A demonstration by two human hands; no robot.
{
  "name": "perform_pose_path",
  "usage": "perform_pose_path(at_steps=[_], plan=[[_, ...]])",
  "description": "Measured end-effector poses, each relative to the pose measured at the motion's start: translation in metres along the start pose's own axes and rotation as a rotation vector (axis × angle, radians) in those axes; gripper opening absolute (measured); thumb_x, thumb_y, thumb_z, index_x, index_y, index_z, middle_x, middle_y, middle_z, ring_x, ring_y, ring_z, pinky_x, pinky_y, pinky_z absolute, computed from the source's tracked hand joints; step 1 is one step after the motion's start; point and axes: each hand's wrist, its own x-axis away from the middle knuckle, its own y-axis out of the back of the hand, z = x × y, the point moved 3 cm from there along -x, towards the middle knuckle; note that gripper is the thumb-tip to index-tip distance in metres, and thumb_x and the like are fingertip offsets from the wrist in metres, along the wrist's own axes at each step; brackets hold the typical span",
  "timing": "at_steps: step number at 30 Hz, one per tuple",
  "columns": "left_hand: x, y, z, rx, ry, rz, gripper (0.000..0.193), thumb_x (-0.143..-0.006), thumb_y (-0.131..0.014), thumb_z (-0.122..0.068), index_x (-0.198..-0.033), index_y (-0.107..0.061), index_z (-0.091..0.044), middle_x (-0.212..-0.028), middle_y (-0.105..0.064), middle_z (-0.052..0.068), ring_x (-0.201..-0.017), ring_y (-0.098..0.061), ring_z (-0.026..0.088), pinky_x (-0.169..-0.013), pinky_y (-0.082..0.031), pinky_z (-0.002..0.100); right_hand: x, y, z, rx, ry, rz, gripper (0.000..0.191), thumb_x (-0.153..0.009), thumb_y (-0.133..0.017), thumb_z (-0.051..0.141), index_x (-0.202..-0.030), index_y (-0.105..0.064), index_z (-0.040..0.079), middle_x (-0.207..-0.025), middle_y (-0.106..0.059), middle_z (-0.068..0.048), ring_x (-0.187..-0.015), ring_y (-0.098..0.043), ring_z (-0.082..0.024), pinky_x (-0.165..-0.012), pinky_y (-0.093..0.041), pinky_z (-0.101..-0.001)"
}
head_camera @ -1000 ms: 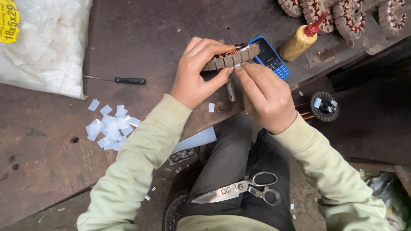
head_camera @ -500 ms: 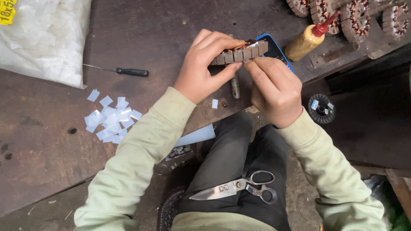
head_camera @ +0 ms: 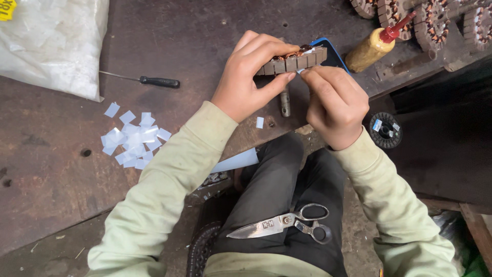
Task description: The person cuts small white paper squares from a strip using scissors, then places them into slots on a copper-wound stator assembly. The person repeats this process for multiple slots on the stator.
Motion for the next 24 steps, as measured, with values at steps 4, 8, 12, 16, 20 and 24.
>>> perform_pose_path(at_steps=[4, 8, 12, 16, 20, 24], plan=[[0.0, 0.0, 0.0, 0.0, -0.007, -0.005, 0.035, -0.09, -0.083, -0.009, -0.122, -0.07, -0.006, -0.117, -0.068, 0.007, -0.113, -0.06, 0.027, -0.1, -0.052, 0.037, -0.001, -0.001, 0.001, -0.016, -0.01, -0.011, 0.032, -0.085, -0.068, -0.021, -0.113, -0.069, -0.006, -0.107, -0.068, -0.018, -0.098, -0.072, -0.034, -0.081, -0.059, -0.0372], [0.0, 0.0, 0.001, -0.005, -0.017, -0.012, 0.036, -0.089, -0.082, -0.008, -0.122, -0.07, -0.007, -0.118, -0.068, 0.007, -0.114, -0.06, 0.028, -0.101, -0.052, 0.038, 0.0, -0.002, 0.003, 0.032, 0.015, 0.005, 0.034, -0.083, -0.069, -0.021, -0.114, -0.069, -0.006, -0.108, -0.068, -0.017, -0.099, -0.072, -0.034, -0.082, -0.059, -0.0379], [0.001, 0.0, 0.001, 0.008, -0.01, 0.002, 0.035, -0.09, -0.081, -0.008, -0.123, -0.07, -0.007, -0.119, -0.068, 0.007, -0.114, -0.06, 0.027, -0.101, -0.052, 0.038, -0.001, -0.004, 0.005, 0.116, 0.126, 0.029, 0.037, -0.08, -0.071, -0.015, -0.117, -0.069, -0.009, -0.112, -0.067, -0.02, -0.101, -0.071, -0.037, -0.086, -0.06, -0.0418], [0.0, 0.003, 0.001, 0.022, -0.006, 0.025, 0.035, -0.09, -0.079, -0.008, -0.123, -0.069, -0.006, -0.12, -0.068, 0.008, -0.115, -0.06, 0.029, -0.102, -0.052, 0.039, -0.005, -0.006, 0.004, 0.176, 0.251, 0.05, 0.041, -0.075, -0.073, -0.006, -0.115, -0.069, -0.011, -0.111, -0.066, -0.022, -0.099, -0.07, -0.039, -0.085, -0.06, -0.0441], [-0.004, 0.003, -0.003, 0.003, -0.034, 0.026, 0.032, -0.089, -0.08, -0.009, -0.119, -0.071, -0.006, -0.118, -0.07, 0.01, -0.114, -0.062, 0.031, -0.101, -0.05, 0.04, -0.003, -0.002, 0.001, 0.174, 0.302, 0.026, 0.039, -0.072, -0.075, 0.002, -0.109, -0.07, -0.008, -0.108, -0.066, -0.022, -0.096, -0.07, -0.038, -0.081, -0.06, -0.0441], [-0.008, 0.002, -0.01, -0.004, 0.007, 0.064, 0.032, -0.087, -0.078, -0.006, -0.118, -0.07, -0.004, -0.119, -0.071, 0.012, -0.115, -0.063, 0.031, -0.102, -0.051, 0.041, -0.003, -0.001, 0.006, 0.177, 0.296, -0.002, 0.03, -0.083, -0.076, 0.0, -0.11, -0.067, -0.008, -0.11, -0.065, -0.019, -0.097, -0.069, -0.034, -0.083, -0.06, -0.0414]])
